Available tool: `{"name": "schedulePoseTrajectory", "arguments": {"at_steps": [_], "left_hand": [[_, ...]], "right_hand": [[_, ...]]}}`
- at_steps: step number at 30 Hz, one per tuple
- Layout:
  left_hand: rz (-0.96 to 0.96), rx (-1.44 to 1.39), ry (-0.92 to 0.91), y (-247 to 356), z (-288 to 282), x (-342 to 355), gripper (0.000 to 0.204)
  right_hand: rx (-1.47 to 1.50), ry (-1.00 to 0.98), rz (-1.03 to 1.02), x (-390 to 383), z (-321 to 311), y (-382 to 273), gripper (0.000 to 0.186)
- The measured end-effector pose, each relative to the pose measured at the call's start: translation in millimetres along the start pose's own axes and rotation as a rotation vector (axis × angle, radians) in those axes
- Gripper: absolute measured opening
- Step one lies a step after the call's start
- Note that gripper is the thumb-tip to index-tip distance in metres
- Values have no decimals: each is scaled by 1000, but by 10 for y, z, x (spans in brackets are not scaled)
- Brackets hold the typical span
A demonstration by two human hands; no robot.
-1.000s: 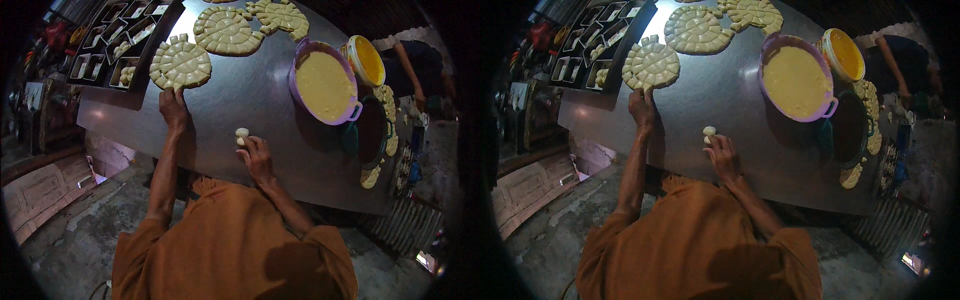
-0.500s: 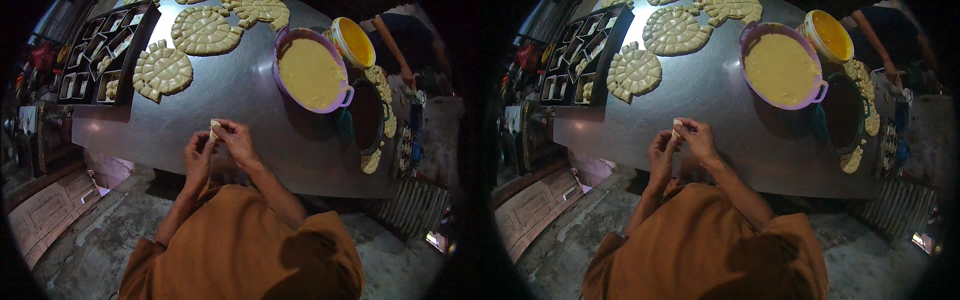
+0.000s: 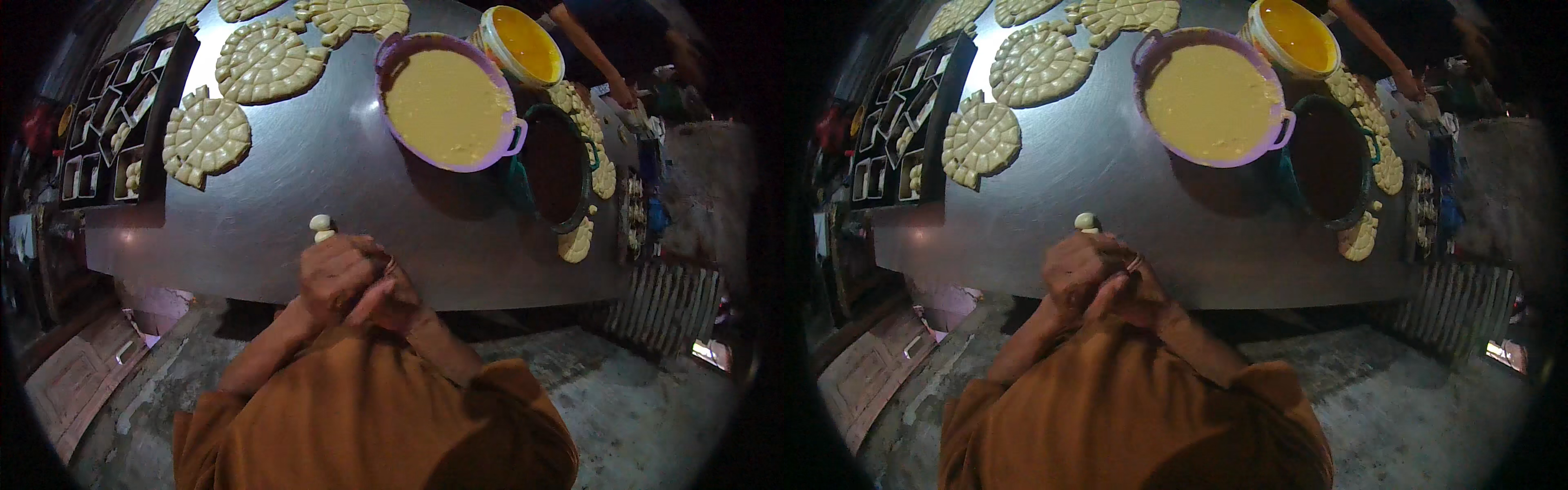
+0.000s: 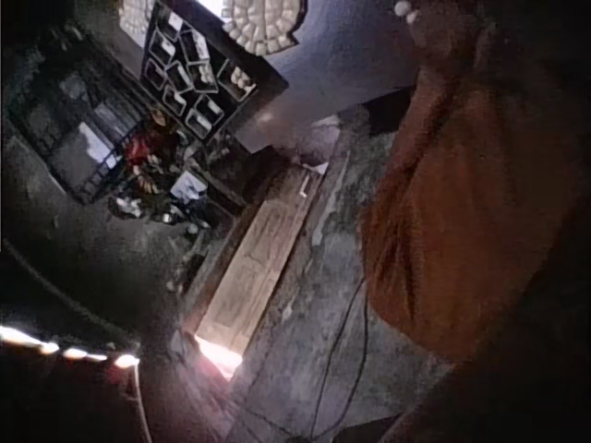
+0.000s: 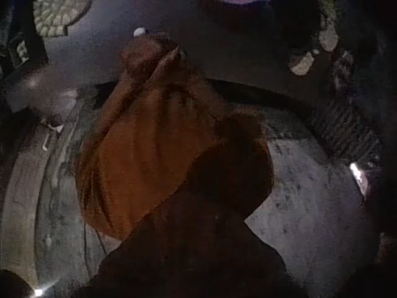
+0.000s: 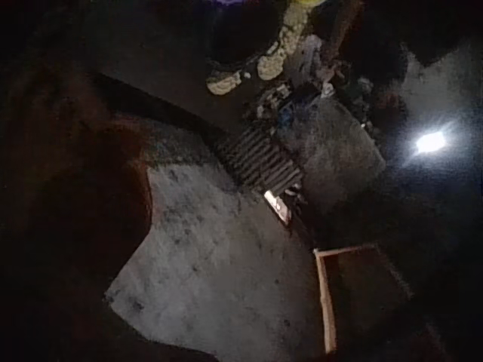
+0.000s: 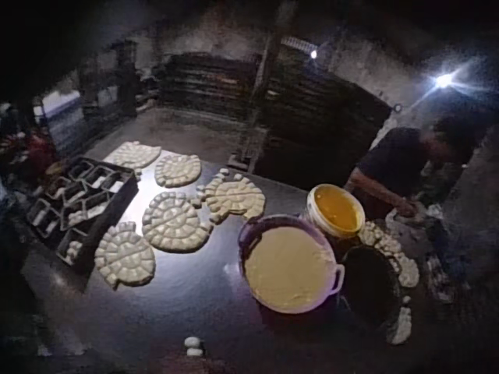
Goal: The person prepares dough shapes by hand, dipping small portions into liquid mixtures and placing them into baking pans on a metal table.
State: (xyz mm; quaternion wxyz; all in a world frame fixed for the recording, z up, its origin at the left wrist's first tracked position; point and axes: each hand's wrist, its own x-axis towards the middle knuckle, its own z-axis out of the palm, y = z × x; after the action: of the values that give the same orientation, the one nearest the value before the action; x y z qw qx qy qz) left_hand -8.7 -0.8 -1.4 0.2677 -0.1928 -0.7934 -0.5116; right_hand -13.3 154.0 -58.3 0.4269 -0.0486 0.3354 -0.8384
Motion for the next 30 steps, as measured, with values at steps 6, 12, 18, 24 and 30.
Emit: {"name": "schedulePoseTrajectory", "arguments": {"at_steps": [6,12,18,24,30], "left_hand": [[-582,-711,-277,6,444,-15,46],[-940,-824,-102,-22,419,-52,45],[-1139,-616,188,-346,63,-363,14],[-1176,-599,391,-431,-69,-615,14],[-1210,-603,459,-372,14,-632,13]], "right_hand": [[-107,-40,-204,-318,-327,-190,31],[-379,128,-185,-321,-734,-1790,54],[-1512,81,-68,298,-772,-3068,46],[-1948,-295,237,912,-1111,-3054,33],[-1927,-427,436,1086,-1087,-2977,27]]}}
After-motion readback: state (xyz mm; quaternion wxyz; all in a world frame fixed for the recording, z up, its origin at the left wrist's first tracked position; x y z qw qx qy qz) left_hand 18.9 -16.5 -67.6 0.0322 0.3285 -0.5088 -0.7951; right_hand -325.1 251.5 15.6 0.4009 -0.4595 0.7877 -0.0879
